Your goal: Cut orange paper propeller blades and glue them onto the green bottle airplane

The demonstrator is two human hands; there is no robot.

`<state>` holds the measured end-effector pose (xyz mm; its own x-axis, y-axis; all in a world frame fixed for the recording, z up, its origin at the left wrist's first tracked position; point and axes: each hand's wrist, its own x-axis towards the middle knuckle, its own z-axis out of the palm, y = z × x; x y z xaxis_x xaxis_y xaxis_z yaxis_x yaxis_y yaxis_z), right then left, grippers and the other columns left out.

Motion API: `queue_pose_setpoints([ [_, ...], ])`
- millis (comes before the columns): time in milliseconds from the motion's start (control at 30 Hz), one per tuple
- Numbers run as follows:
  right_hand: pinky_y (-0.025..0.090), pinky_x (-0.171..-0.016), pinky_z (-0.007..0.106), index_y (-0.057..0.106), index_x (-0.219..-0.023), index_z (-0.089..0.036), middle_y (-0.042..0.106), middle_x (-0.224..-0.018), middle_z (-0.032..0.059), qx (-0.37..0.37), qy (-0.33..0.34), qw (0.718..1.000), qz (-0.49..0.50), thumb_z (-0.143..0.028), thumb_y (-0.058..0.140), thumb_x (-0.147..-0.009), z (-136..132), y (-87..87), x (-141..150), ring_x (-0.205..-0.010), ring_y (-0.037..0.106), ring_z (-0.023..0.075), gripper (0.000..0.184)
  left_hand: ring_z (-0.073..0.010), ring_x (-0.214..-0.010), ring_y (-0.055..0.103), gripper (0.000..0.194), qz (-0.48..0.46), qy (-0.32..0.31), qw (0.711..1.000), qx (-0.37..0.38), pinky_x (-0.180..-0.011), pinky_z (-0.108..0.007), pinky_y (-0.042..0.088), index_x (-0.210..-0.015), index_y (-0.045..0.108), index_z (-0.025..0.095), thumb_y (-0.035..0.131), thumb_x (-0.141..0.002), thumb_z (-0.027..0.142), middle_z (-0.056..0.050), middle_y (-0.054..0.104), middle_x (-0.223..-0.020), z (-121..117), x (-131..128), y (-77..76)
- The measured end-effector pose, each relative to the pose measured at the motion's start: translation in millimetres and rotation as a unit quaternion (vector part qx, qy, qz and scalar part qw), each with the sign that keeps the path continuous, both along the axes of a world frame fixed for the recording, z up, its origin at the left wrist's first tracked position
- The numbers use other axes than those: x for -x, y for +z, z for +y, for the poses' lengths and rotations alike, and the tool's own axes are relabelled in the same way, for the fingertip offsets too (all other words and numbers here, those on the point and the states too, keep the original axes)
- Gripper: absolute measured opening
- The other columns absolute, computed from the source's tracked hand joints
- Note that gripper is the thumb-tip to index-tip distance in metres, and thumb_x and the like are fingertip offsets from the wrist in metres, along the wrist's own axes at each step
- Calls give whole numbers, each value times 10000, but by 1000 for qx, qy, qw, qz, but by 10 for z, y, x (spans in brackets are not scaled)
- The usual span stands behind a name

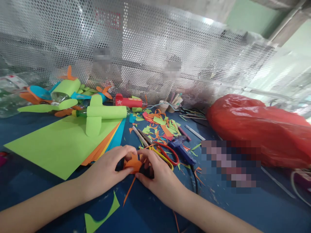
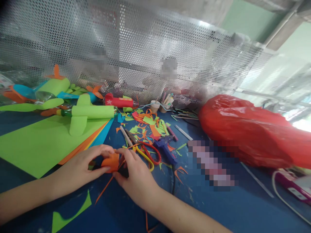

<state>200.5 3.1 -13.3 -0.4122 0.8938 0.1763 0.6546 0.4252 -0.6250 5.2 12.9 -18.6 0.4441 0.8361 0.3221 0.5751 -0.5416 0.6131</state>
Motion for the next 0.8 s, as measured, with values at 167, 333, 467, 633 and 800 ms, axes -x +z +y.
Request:
queue_pose_setpoints([
  [167,442,-625,242,562,-815,-200,558,-856,5,-24,26,999,0,-18,659,-751,29,-9,-12,-732,545,154,216,-196,-934,618,189,38,-44,998,-11,-829,-343,506,-987,576,257,613,-825,166,3,669,-958,16,11,55],
  [333,399,-568,225,568,-812,-190,518,-737,-23,-22,16,999,-29,-9,665,-757,46,-26,-12,-636,504,137,213,-228,-906,590,74,98,-64,992,-42,-785,-368,495,-878,619,209,640,-815,240,-33,675,-894,90,58,19],
  [467,381,-561,223,544,-731,-188,507,-720,-23,-26,25,998,-46,-36,668,-775,54,-32,-14,-625,491,136,202,-231,-930,583,85,96,-51,994,-32,-801,-369,494,-876,617,207,643,-809,251,-34,663,-897,114,70,-6],
  [633,394,-584,222,539,-730,-186,529,-746,-13,-25,26,998,-49,-33,657,-789,46,-9,-10,-673,516,144,202,-227,-919,608,163,85,-22,996,2,-789,-354,507,-951,629,214,634,-788,234,-40,663,-933,99,80,31],
  [800,407,-598,224,541,-737,-183,527,-758,-13,-33,23,998,-48,-18,669,-763,38,-19,-4,-688,521,145,210,-229,-909,627,214,82,-16,996,30,-761,-337,512,-1002,632,247,641,-788,247,-30,665,-953,97,84,51],
])
